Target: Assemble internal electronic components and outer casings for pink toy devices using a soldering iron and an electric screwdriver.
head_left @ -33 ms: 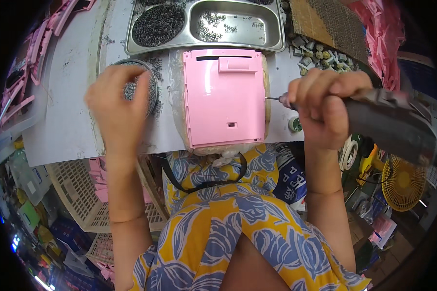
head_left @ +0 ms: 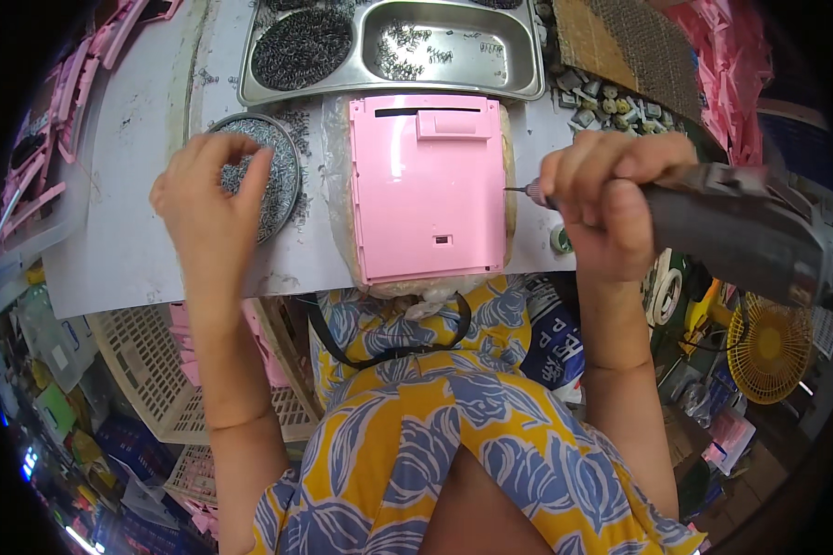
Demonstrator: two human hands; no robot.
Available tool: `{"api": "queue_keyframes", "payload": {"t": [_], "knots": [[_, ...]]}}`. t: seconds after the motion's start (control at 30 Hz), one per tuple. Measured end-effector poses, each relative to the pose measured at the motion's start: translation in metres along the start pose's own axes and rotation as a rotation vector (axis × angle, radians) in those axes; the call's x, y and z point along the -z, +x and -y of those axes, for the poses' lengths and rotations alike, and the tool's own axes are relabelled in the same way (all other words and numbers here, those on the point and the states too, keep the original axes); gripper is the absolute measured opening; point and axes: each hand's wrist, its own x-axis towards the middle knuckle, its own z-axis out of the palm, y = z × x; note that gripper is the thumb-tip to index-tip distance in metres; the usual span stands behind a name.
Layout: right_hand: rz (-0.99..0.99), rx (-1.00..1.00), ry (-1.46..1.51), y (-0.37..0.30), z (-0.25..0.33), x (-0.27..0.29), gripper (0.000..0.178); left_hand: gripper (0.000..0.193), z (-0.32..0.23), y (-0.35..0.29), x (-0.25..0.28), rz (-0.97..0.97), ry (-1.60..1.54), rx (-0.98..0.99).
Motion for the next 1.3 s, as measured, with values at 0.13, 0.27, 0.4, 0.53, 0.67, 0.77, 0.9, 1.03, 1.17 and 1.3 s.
{"api": "queue_keyframes", "payload": {"t": [0.13, 0.27, 0.4, 0.53, 0.67, 0.77, 0.9, 1.03, 1.17, 1.3], "knots": [[0.078, -0.002, -0.155, 0.000, -0.009, -0.001, 0.025, 0.014, 0.030, -0.015, -0.003, 0.139, 0.099, -0.101], [0.078, -0.053, -0.207, 0.003, -0.008, -0.002, 0.023, 0.015, 0.036, -0.013, -0.005, 0.105, 0.053, -0.098], [0.050, -0.033, -0.054, 0.018, 0.007, -0.003, 0.025, 0.020, 0.048, -0.003, -0.007, 0.025, 0.087, 0.015], [0.144, -0.040, -0.111, 0.026, 0.028, -0.007, 0.022, 0.031, 0.057, 0.008, -0.001, 0.095, 0.122, 0.190], [0.176, -0.027, -0.095, 0.028, 0.032, -0.006, 0.024, 0.030, 0.052, 0.013, 0.004, -0.034, 0.097, 0.198], [0.172, -0.033, -0.087, 0.028, 0.033, -0.006, 0.024, 0.023, 0.051, 0.010, 0.004, -0.131, 0.048, 0.078], [0.141, -0.040, -0.077, 0.028, 0.037, -0.009, 0.023, 0.017, 0.021, 0.010, -0.002, -0.086, -0.214, -0.136], [0.151, -0.081, 0.081, 0.029, 0.036, -0.033, 0.022, 0.017, -0.054, -0.025, -0.009, 0.009, -0.345, -0.475], [0.101, -0.090, 0.116, 0.024, 0.042, -0.047, 0.026, 0.020, -0.079, -0.033, -0.019, 0.113, -0.517, -0.544], [0.074, -0.102, 0.063, 0.021, 0.046, -0.051, 0.028, 0.022, -0.083, -0.034, -0.022, 0.106, -0.592, -0.546]]}}
